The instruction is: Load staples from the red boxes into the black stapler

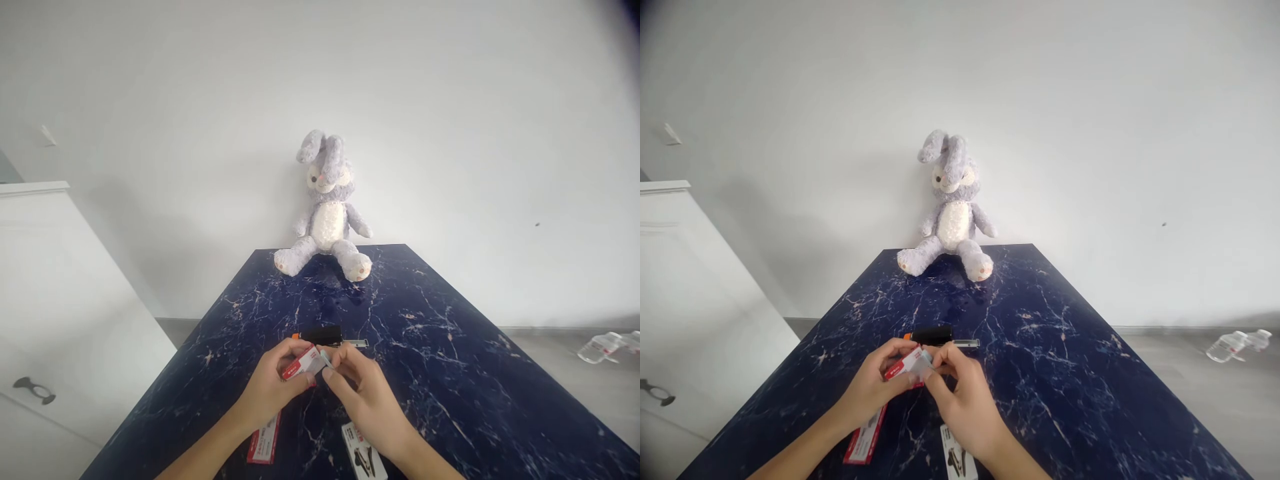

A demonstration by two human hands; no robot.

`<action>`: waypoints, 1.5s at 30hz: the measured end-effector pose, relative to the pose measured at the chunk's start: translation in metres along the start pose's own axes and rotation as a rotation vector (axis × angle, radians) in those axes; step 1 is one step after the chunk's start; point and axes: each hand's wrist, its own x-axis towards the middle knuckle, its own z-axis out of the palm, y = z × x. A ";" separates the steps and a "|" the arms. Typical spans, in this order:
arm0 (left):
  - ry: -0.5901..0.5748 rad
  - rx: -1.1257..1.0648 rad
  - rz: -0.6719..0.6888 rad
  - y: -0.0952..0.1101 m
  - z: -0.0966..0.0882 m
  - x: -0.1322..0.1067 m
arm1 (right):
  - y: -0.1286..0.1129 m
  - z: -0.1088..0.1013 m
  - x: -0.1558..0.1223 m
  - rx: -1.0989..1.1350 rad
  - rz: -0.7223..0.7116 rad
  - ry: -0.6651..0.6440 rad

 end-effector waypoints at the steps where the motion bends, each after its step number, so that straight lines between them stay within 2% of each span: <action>1: -0.010 0.028 0.001 0.003 0.001 -0.001 | -0.002 0.000 0.000 -0.032 -0.007 0.013; 4: -0.040 0.202 0.030 0.010 0.005 -0.004 | -0.003 -0.008 0.004 -0.168 -0.011 0.128; 6: -0.018 0.336 0.063 0.012 0.007 -0.005 | -0.001 -0.019 0.010 -0.251 0.007 0.209; 12: 0.221 0.552 0.150 -0.003 -0.004 0.001 | 0.015 -0.065 0.028 -0.358 0.119 0.384; 14: 0.266 0.574 0.141 -0.010 -0.011 0.005 | 0.019 -0.076 0.031 -0.381 0.131 0.370; 18: 0.271 0.543 0.060 -0.020 -0.018 0.011 | 0.024 -0.085 0.034 -0.408 0.161 0.278; 22: 0.271 0.531 0.073 -0.024 -0.018 0.012 | 0.026 -0.082 0.034 -0.436 0.140 0.211; 25: 0.258 0.527 0.085 -0.024 -0.017 0.012 | 0.026 -0.077 0.033 -0.564 0.083 0.167; 33: 0.260 0.548 0.066 -0.023 -0.016 0.012 | 0.027 -0.070 0.031 -0.716 -0.054 0.167; 45: 0.245 0.550 0.062 -0.022 -0.017 0.011 | 0.033 -0.071 0.030 -0.688 0.026 0.009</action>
